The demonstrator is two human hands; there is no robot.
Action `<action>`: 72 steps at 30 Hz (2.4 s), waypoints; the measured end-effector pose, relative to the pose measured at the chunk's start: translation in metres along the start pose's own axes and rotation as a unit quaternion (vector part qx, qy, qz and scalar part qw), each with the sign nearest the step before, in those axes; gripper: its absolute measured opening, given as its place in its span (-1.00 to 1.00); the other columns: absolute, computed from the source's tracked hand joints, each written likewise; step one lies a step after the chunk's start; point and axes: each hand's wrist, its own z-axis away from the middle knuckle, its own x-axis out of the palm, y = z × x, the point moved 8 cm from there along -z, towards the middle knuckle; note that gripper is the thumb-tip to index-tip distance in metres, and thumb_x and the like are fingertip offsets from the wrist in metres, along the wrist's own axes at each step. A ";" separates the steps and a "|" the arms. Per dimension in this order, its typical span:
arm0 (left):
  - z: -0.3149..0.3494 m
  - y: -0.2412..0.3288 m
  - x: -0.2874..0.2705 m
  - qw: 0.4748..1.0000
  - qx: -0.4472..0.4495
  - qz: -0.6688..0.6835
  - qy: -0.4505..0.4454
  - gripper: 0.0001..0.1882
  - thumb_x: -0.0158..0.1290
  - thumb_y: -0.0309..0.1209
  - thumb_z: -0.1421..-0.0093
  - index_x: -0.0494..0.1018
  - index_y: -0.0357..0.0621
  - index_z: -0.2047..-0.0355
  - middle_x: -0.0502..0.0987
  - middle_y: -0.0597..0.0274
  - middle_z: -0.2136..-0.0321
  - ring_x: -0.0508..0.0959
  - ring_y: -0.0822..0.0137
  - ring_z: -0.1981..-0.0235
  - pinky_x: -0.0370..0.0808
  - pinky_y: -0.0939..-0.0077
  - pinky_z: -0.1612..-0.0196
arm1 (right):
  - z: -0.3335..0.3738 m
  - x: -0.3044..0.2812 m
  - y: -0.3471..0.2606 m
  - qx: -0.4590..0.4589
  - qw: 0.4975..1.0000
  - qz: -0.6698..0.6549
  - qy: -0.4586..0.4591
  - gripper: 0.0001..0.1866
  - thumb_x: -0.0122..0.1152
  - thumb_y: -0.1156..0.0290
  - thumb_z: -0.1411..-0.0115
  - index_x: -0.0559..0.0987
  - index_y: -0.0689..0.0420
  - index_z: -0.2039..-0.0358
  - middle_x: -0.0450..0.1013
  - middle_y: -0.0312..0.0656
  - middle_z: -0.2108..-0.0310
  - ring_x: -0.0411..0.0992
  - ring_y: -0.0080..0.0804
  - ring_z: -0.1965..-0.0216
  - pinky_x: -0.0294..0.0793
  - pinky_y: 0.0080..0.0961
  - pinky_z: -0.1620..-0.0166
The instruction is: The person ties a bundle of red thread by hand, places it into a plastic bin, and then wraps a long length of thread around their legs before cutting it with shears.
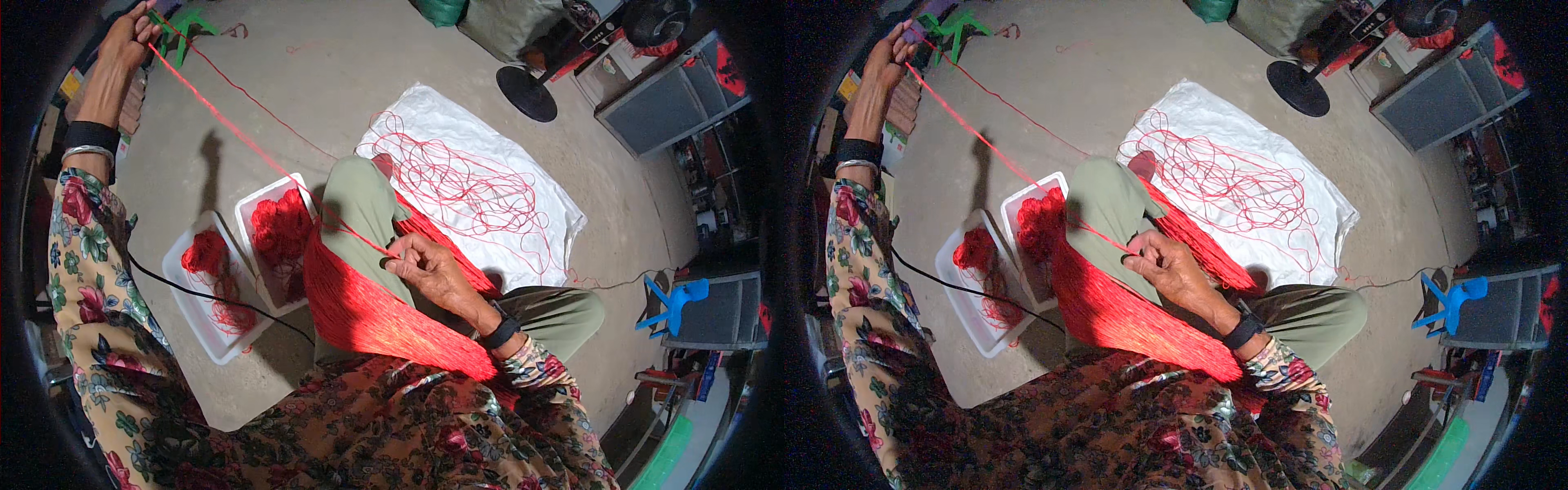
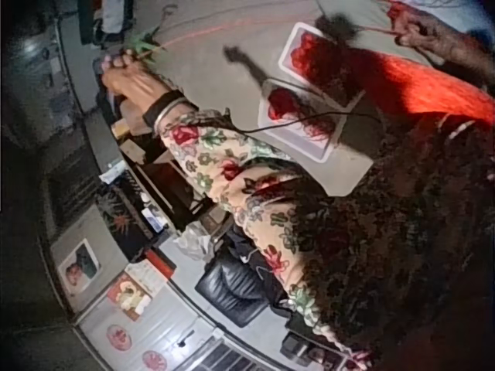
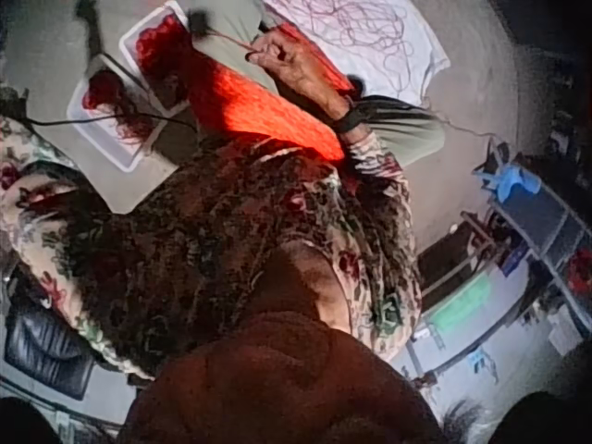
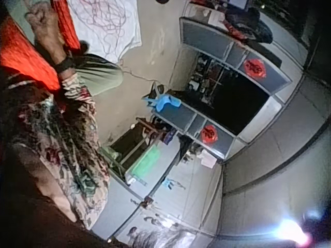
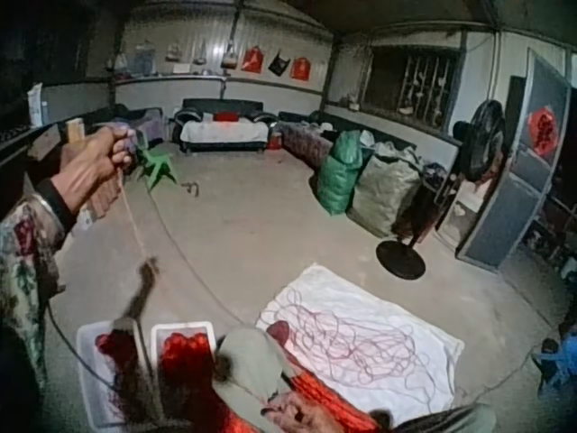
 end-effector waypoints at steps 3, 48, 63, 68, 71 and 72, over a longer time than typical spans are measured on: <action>-0.009 0.008 0.003 0.997 0.016 -0.019 -0.071 -0.68 -0.09 -0.33 -0.29 0.37 -0.29 0.04 0.02 0.49 0.78 -0.01 0.54 0.78 0.37 0.59 0.51 | -0.001 0.005 0.004 -0.020 0.999 -0.046 0.013 -0.89 0.21 0.39 -0.15 0.52 0.14 0.37 0.18 -0.51 0.63 0.08 -0.77 0.55 0.07 -0.71 0.53; 0.121 -0.047 0.094 0.945 -0.077 -0.234 -0.217 -0.76 -0.06 -0.25 -0.26 0.46 -0.13 0.23 0.06 0.58 0.81 0.03 0.66 0.82 0.14 0.72 0.70 | 0.010 -0.082 0.007 0.111 0.956 -0.220 0.157 -0.77 -0.06 0.30 -0.31 0.45 0.21 0.27 0.25 -0.39 0.70 0.16 -0.67 0.75 0.13 -0.71 0.68; 0.111 0.013 0.093 0.983 -0.015 -0.074 -0.168 -0.73 -0.11 -0.35 -0.30 0.41 -0.23 0.08 0.00 0.55 0.78 -0.05 0.64 0.79 0.07 0.72 0.64 | 0.022 -0.037 0.014 0.136 0.978 -0.065 -0.143 -0.73 0.07 0.23 -0.25 0.51 0.19 0.24 0.34 -0.40 0.63 0.24 -0.71 0.62 0.25 -0.69 0.56; 0.102 0.035 0.090 0.974 -0.063 0.020 -0.217 -0.75 -0.34 -0.38 -0.33 0.30 -0.28 0.24 0.15 0.27 0.74 0.12 0.34 0.76 0.24 0.33 0.66 | -0.002 -0.053 -0.013 0.020 0.987 0.157 -0.014 -0.76 0.12 0.32 -0.21 0.54 0.20 0.21 0.46 -0.31 0.42 0.38 -0.58 0.39 0.37 -0.62 0.31; 0.103 0.035 0.085 0.978 -0.033 -0.011 -0.207 -0.75 -0.32 -0.38 -0.33 0.30 -0.31 0.26 0.15 0.28 0.74 0.10 0.37 0.76 0.22 0.38 0.67 | -0.025 -0.034 -0.052 -0.086 0.977 0.194 0.027 -0.75 0.17 0.34 -0.12 0.52 0.26 0.26 0.45 -0.11 0.42 0.42 -0.32 0.40 0.40 -0.45 0.30; 0.101 0.031 0.082 0.978 -0.047 0.001 -0.202 -0.76 -0.27 -0.37 -0.31 0.31 -0.30 0.23 0.15 0.28 0.75 0.11 0.36 0.76 0.23 0.37 0.67 | -0.031 -0.021 -0.062 -0.094 0.984 0.149 0.020 -0.76 0.17 0.34 -0.11 0.53 0.26 0.29 0.46 -0.10 0.41 0.43 -0.28 0.40 0.40 -0.43 0.31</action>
